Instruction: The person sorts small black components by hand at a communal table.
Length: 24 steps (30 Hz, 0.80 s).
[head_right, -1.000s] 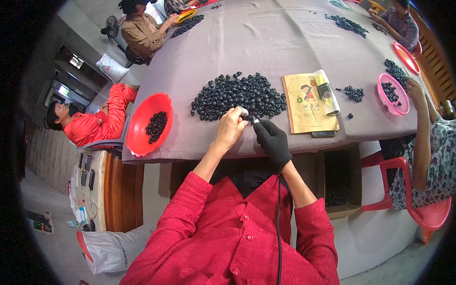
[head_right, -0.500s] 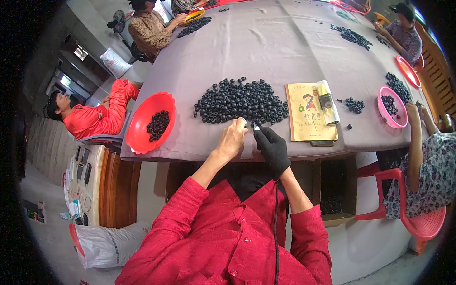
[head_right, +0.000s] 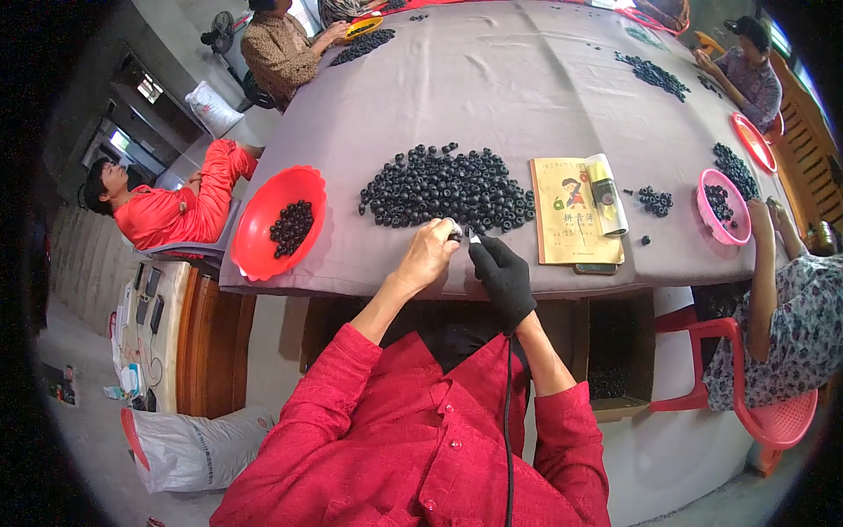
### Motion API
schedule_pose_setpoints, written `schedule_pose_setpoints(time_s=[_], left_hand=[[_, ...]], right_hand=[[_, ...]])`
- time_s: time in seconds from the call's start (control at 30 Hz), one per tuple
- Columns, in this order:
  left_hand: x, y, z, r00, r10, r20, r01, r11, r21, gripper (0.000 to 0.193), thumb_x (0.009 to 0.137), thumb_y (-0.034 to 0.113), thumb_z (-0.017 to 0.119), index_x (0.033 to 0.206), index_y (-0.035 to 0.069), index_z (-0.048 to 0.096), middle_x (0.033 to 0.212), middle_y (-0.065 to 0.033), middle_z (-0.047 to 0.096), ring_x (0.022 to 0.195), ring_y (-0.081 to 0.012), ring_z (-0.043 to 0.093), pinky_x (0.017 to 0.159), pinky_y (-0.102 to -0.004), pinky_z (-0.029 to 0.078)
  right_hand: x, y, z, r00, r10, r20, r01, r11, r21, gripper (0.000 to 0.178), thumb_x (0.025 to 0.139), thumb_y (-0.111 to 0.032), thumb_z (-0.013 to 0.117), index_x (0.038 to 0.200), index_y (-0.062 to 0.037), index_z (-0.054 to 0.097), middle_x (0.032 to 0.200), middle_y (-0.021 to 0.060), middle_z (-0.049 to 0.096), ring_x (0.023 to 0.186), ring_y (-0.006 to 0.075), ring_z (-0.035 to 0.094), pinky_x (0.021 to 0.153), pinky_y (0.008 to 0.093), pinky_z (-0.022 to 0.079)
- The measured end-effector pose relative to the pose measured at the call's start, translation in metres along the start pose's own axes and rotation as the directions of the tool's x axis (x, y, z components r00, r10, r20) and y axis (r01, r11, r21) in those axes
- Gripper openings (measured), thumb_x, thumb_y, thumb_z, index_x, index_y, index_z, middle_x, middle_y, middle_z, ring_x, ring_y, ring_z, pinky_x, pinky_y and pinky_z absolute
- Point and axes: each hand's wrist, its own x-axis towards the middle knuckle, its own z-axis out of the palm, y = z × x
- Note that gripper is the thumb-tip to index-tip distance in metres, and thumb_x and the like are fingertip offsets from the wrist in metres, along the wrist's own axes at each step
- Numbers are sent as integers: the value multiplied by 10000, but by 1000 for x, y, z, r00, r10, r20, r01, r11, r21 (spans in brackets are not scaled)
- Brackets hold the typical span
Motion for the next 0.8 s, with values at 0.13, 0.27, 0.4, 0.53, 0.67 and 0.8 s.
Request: schedule_pose_setpoints(time_s=[0.13,0.27,0.4,0.53,0.67,0.8], left_hand=[[-5,25,-12,999,-15,-38,12,996,-88,120,749,25,582,812,-3,484,764,-186,559,697,-333,554,616,-388,434],[-7,46,-11,944,-271,191,331,802,-498,105,774,-28,559,870,-3,526,663,-75,575,543,-139,545,507,-265,443],[-9,40,-8,946,-265,186,313,601,-736,135,780,-21,585,909,20,583,673,12,575,533,-34,478,483,-184,401],[-12,39,-14,947,-241,214,312,527,-790,175,759,-8,627,929,32,613,689,29,577,538,-21,465,477,-169,379],[-14,39,-12,950,-239,200,294,474,-830,180,750,22,656,927,35,622,695,19,585,544,-25,474,475,-167,375],[-13,37,-6,956,-236,177,263,410,-873,151,785,42,624,935,28,612,722,-12,606,575,-57,533,490,-173,420]], right_hand=[[1,1,-2,1000,0,-5,0,999,-35,247,843,-212,570,978,-9,610,720,1,565,629,62,487,569,221,405],[4,8,-2,983,-176,-49,170,979,-112,247,834,-193,576,984,1,599,817,48,616,735,91,549,643,235,434],[4,8,1,986,-145,-78,136,985,-102,247,827,-177,579,990,7,591,882,68,628,803,105,563,692,246,440],[4,10,0,982,-167,-88,158,982,-101,250,825,-174,580,1001,4,589,870,72,627,794,105,561,693,253,441],[4,12,-1,985,-158,-71,148,981,-129,253,824,-182,581,994,4,589,869,76,625,785,100,555,678,252,441],[3,9,0,992,-118,-44,108,977,-186,259,819,-184,588,1000,2,581,876,77,622,781,97,550,666,251,438]])
